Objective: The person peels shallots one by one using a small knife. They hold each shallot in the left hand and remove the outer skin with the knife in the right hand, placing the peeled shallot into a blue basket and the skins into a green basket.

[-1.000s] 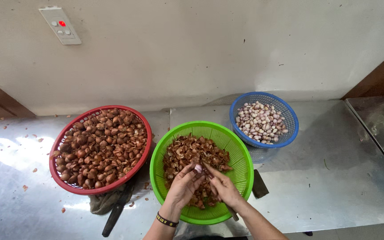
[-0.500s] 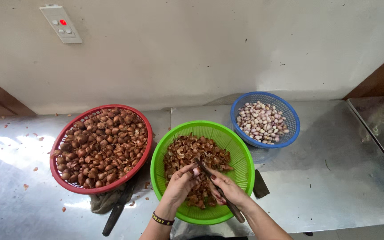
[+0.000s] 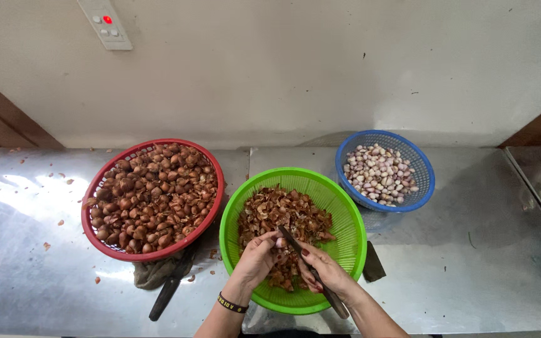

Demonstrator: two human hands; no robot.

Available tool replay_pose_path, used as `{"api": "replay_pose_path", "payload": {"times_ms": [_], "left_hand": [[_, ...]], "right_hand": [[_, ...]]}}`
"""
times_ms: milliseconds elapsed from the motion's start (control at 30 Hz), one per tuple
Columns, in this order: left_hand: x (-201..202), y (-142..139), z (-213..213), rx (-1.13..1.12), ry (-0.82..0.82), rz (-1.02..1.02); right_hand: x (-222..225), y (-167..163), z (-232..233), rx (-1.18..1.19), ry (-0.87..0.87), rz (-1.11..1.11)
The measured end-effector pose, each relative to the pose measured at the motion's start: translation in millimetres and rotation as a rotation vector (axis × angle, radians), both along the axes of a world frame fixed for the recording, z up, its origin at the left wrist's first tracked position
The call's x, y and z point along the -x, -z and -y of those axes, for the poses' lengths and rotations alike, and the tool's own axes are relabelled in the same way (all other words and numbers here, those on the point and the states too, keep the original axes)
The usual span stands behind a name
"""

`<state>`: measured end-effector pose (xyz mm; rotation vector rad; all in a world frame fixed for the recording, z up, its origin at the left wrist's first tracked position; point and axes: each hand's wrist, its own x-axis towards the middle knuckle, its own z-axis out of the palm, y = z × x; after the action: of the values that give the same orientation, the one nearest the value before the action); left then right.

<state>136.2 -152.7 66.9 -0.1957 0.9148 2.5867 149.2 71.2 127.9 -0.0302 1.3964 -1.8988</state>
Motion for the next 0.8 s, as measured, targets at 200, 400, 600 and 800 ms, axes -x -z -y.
{"api": "replay_pose_path", "payload": {"times_ms": [200,400,600,800], "left_hand": [[2,4,-5,0.009,-0.055,0.033],[1,5,-10,-0.005,-0.043,0.048],[2,-2,-21,0.016,-0.076,0.102],[-3,-4,-23,-0.023,-0.037,0.055]], "right_hand": [[-7,9,7,-0.249,-0.034,-0.267],[-3,22,1,-0.277,-0.026,-0.175],[-10,27,2,-0.359,-0.008,-0.369],[-6,17,0,-0.222,0.004,-0.213]]}}
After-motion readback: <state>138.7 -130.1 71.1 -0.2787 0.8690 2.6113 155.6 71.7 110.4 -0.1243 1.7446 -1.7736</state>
